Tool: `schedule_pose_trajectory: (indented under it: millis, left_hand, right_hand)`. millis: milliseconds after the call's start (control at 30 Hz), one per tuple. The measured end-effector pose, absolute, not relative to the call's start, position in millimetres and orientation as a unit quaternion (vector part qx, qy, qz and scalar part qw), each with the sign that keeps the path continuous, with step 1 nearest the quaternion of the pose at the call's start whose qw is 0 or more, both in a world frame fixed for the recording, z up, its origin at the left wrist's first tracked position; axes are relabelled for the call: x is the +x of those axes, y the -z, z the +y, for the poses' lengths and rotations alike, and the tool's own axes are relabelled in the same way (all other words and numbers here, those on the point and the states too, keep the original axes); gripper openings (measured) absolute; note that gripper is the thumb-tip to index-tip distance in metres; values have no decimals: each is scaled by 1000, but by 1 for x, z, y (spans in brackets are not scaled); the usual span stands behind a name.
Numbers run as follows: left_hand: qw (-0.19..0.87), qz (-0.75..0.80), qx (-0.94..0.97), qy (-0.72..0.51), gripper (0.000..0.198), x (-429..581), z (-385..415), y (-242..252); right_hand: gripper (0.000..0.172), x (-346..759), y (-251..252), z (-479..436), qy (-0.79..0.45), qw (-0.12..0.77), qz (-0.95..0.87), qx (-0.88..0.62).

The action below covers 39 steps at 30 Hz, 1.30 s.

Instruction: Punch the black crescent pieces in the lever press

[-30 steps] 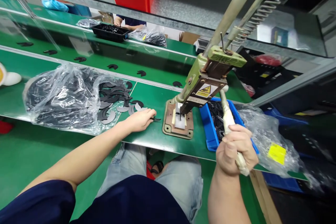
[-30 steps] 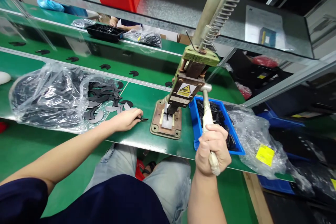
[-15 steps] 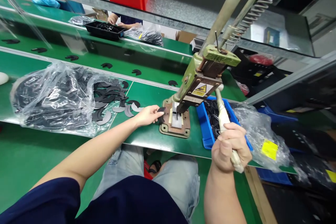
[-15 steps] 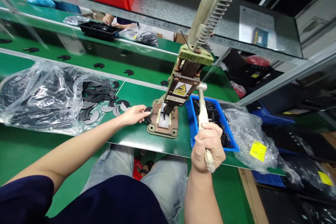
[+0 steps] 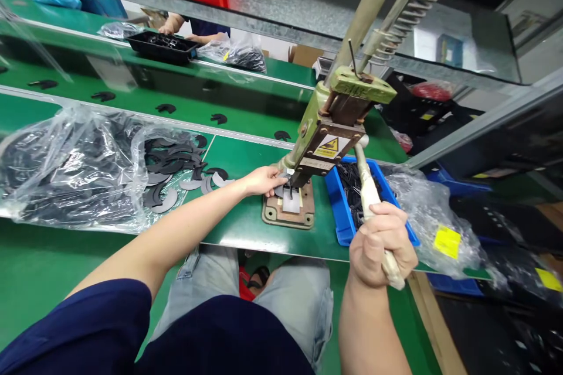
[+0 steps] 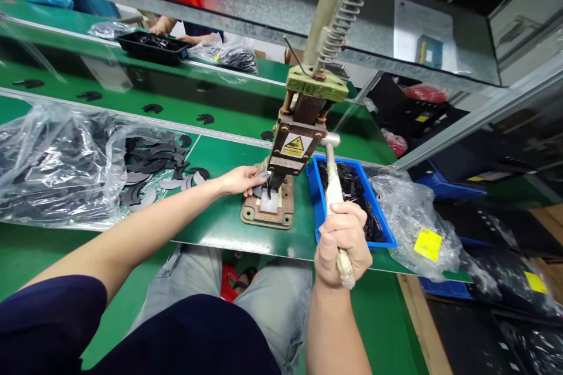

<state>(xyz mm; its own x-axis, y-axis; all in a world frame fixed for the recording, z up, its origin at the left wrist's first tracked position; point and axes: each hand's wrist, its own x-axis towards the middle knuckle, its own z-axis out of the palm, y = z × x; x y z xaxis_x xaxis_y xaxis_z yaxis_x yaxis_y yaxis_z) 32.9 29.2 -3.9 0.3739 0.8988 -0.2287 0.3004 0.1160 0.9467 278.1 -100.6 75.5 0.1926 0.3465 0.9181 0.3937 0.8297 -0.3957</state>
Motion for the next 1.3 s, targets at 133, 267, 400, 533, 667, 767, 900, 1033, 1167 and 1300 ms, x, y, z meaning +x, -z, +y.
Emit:
schedule_pose_trajectory:
  millis: [133, 267, 400, 533, 667, 767, 900, 1033, 1167, 1300]
  left_hand:
    - [557, 503, 611, -250, 34, 34, 31, 8]
    - [546, 511, 618, -242, 36, 36, 34, 13]
    - [589, 482, 604, -237, 36, 31, 35, 15]
    - [599, 462, 604, -252, 40, 27, 36, 17]
    - [591, 466, 613, -238, 37, 28, 37, 17]
    - [589, 477, 613, -222, 31, 29, 37, 15]
    - [577, 494, 617, -207, 27, 31, 35, 10]
    - [568, 512, 611, -205, 26, 34, 32, 6]
    - [588, 548, 565, -187, 26, 37, 32, 2]
    - [622, 559, 520, -173, 32, 39, 31, 0]
  right_hand:
    - [33, 274, -75, -98, 21, 728, -623, -285]
    - [36, 274, -74, -98, 26, 733, -618, -284]
    - [35, 277, -74, -99, 16, 719, -630, -293]
    - [36, 279, -74, -101, 11, 711, -637, -297]
    - [35, 279, -74, -102, 12, 711, -632, -309]
    - [35, 277, -75, -102, 12, 714, -630, -306]
    - [34, 276, -76, -101, 12, 720, -627, -296]
    - [32, 276, -76, -101, 17, 716, -633, -293]
    - [32, 276, -74, -99, 16, 718, -635, -285]
    - [39, 273, -101, -86, 28, 742, -625, -240]
